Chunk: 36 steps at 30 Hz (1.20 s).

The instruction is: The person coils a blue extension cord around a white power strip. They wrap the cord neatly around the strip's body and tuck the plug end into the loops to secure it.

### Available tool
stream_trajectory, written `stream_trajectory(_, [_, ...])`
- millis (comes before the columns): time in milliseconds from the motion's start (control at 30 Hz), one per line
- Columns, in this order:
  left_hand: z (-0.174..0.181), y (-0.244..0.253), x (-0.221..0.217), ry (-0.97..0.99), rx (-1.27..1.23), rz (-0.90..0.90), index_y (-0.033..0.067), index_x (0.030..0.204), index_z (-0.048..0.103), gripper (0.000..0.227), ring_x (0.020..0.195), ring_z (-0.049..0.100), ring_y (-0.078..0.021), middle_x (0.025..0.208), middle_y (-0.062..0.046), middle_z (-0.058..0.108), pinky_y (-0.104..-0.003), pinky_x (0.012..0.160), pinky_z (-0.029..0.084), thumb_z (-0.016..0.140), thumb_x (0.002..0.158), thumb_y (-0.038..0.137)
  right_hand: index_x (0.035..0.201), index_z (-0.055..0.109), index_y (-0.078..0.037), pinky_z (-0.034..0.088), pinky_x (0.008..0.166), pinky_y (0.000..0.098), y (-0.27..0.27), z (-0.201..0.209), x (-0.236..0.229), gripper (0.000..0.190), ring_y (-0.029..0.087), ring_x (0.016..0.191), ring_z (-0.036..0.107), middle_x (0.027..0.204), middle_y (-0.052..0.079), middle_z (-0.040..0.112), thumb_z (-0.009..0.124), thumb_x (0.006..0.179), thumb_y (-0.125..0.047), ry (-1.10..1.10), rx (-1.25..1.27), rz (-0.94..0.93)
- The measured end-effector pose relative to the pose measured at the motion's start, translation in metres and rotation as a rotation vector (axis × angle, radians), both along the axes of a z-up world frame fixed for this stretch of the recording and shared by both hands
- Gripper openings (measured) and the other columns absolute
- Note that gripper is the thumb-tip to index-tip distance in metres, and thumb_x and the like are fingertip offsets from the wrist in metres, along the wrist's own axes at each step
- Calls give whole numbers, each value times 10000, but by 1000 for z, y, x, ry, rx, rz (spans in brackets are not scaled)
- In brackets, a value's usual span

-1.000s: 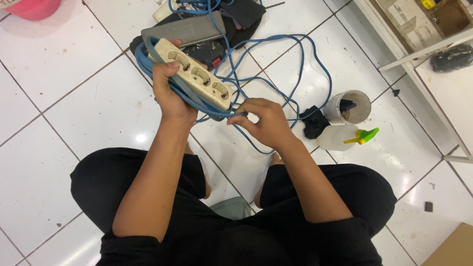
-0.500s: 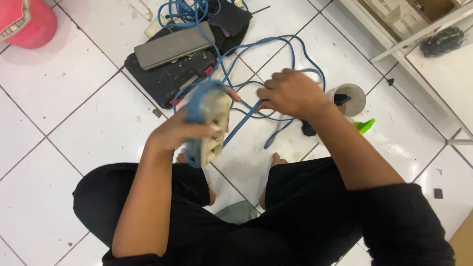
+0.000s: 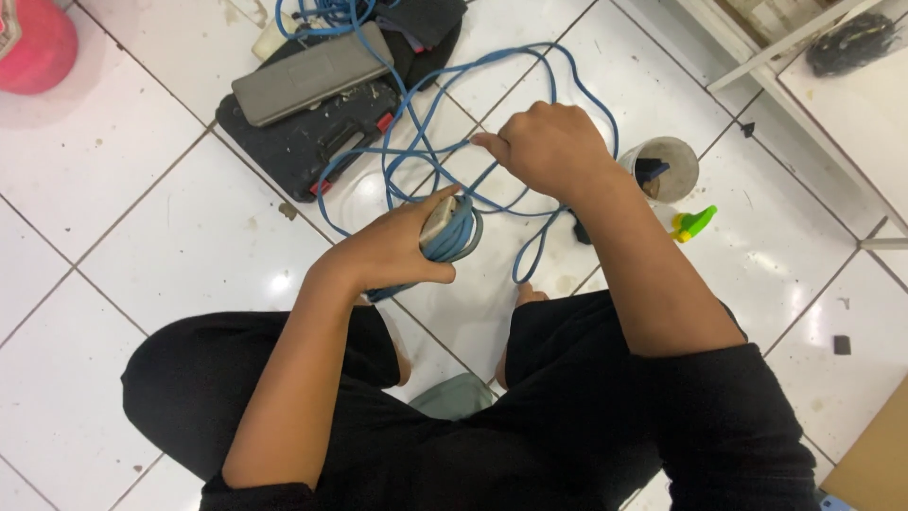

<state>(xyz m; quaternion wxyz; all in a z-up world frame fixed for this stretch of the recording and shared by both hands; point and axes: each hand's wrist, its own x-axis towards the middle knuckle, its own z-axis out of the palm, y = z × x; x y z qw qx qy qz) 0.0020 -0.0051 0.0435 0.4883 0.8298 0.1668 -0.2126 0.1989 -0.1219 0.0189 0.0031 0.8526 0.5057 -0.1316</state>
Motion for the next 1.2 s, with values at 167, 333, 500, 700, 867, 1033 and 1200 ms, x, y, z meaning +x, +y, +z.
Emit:
stream_trajectory(167, [-46, -3, -4, -26, 161, -16, 102, 1482, 420, 1056, 1286, 484, -363, 1328, -220, 564, -461, 1108, 351, 841, 587, 471, 810, 755, -79, 542, 582, 336, 1, 0, -10, 454, 229, 480, 645, 507, 93, 640, 499, 1043, -372, -54, -24, 32])
stream_trajectory(333, [-53, 2, 4, -82, 343, 90, 87, 1409, 458, 977, 1211, 568, -403, 1271, -203, 611, -550, 1054, 399, 801, 625, 556, 813, 748, -58, 548, 560, 402, -4, 20, -28, 498, 278, 498, 670, 510, 137, 630, 456, 1055, -381, 174, 18, -137])
stream_trajectory(500, [-74, 13, 8, -137, 450, 324, 150, 1344, 453, 932, 1158, 610, -365, 1230, -126, 640, -505, 1008, 428, 769, 630, 659, 1153, 674, -18, 571, 689, 479, -8, 38, -75, 404, 377, 797, 736, 763, 190, 713, 402, 1027, -289, 540, 126, -289])
stream_trajectory(700, [-78, 23, 10, -201, 256, 704, 120, 1338, 449, 788, 1177, 607, -379, 1236, -159, 658, -528, 1047, 435, 726, 758, 575, 1088, 623, -42, 553, 741, 489, -12, 18, -123, 367, 403, 863, 717, 812, 192, 707, 342, 1051, -274, 734, 330, -254])
stream_trajectory(867, [-63, 13, 9, -277, -99, 805, 66, 1410, 404, 897, 1269, 532, -441, 1321, -254, 596, -558, 1085, 424, 578, 808, 709, 1023, 583, -64, 527, 765, 511, -5, 11, -145, 305, 475, 904, 645, 923, 232, 613, 348, 1073, -251, 765, 462, -201])
stream_trajectory(1033, [-10, 2, 5, -12, -234, 804, 51, 1555, 202, 1159, 1379, 423, -437, 1468, -300, 442, -542, 1152, 339, 463, 738, 831, 996, 548, -51, 496, 736, 378, -7, 5, -151, 326, 246, 828, 579, 892, 108, 530, 292, 1088, -231, 943, 507, -325])
stream_trajectory(1200, [-84, 7, 6, -115, -462, 786, 127, 1582, 143, 1097, 1266, 437, -397, 1345, -245, 449, -512, 1099, 347, 437, 784, 820, 974, 524, -65, 492, 738, 366, -12, 3, -152, 345, 232, 812, 544, 860, 90, 506, 264, 1092, -260, 1014, 545, -283])
